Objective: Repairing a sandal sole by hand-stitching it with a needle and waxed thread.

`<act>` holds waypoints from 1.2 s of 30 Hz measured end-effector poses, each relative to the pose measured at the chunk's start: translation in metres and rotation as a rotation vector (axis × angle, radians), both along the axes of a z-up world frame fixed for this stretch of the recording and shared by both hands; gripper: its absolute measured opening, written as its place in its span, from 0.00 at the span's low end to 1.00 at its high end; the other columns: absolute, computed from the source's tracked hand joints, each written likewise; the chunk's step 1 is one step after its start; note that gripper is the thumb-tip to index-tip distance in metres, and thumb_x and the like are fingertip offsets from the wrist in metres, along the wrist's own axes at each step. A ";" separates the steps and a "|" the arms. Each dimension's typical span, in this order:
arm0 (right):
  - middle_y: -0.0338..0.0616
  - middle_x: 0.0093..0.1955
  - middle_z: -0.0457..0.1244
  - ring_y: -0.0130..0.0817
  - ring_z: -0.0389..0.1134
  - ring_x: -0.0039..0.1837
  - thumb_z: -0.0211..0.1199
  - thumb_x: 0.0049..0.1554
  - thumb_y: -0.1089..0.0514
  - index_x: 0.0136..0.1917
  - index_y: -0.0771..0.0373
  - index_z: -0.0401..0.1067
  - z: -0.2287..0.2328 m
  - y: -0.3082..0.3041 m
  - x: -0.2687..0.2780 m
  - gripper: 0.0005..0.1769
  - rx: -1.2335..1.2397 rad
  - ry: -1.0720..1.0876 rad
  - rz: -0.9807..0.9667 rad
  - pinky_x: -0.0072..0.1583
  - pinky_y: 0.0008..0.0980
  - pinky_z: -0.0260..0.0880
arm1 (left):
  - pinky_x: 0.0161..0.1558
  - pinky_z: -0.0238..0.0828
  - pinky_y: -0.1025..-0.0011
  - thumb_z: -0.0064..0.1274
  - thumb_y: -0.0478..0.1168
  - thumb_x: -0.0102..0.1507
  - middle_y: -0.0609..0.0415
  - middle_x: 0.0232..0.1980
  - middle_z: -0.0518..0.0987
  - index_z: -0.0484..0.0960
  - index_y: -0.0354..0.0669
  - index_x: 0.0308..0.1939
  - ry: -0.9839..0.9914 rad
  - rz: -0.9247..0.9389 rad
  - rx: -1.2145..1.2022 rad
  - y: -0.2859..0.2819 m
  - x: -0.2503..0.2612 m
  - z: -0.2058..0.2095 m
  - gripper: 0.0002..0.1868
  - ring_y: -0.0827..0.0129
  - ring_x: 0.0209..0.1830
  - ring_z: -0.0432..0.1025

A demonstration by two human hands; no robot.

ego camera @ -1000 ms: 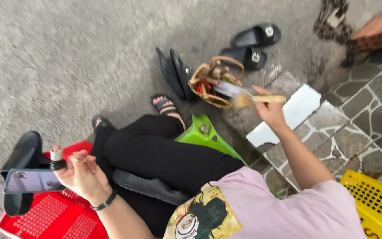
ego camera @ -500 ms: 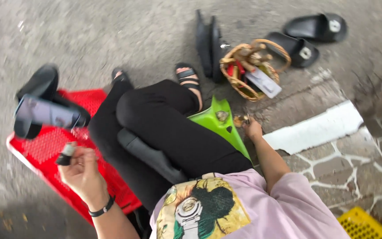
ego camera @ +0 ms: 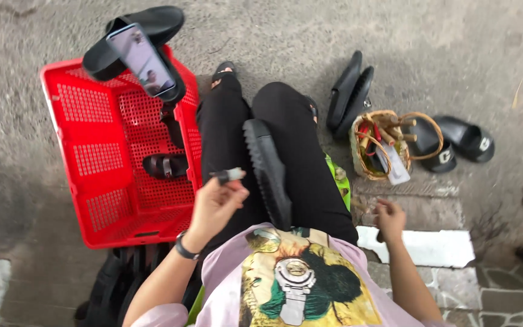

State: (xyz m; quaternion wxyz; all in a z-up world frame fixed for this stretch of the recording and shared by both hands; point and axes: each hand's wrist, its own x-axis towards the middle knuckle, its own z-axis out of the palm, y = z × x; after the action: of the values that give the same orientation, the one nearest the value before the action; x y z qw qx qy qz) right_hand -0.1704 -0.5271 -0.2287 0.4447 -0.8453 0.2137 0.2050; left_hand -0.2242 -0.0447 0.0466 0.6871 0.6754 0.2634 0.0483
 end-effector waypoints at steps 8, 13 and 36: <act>0.57 0.39 0.66 0.34 0.64 0.27 0.59 0.59 0.65 0.51 0.65 0.73 0.255 0.185 0.070 0.07 0.176 -0.408 0.301 0.29 0.30 0.66 | 0.14 0.54 0.90 0.64 0.36 0.53 0.51 0.33 0.82 0.79 0.41 0.51 -0.022 -0.092 -0.078 -0.018 -0.021 -0.021 0.22 0.87 0.13 0.59; 0.53 0.50 0.68 0.29 0.63 0.24 0.58 0.56 0.66 0.61 0.60 0.70 0.300 0.299 0.089 0.18 0.474 -0.416 0.644 0.30 0.25 0.67 | 0.48 0.70 0.64 0.73 0.52 0.42 0.47 0.47 0.77 0.69 0.39 0.60 -0.058 -0.109 0.144 -0.032 -0.007 0.001 0.47 0.63 0.40 0.76; 0.50 0.22 0.64 0.31 0.64 0.19 0.59 0.51 0.69 0.59 0.66 0.69 0.287 0.259 0.058 0.21 0.693 -0.219 0.917 0.24 0.24 0.65 | 0.64 0.58 0.56 0.67 0.40 0.50 0.39 0.64 0.66 0.55 0.36 0.70 -0.274 -0.223 -0.220 -0.016 -0.009 -0.011 0.50 0.55 0.64 0.63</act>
State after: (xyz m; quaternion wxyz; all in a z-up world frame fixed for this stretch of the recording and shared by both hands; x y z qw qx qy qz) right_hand -0.1127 -0.2685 0.0579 0.5808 -0.6729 -0.3007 0.3456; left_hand -0.2329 -0.0611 0.0360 0.7871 0.6085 0.0949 0.0342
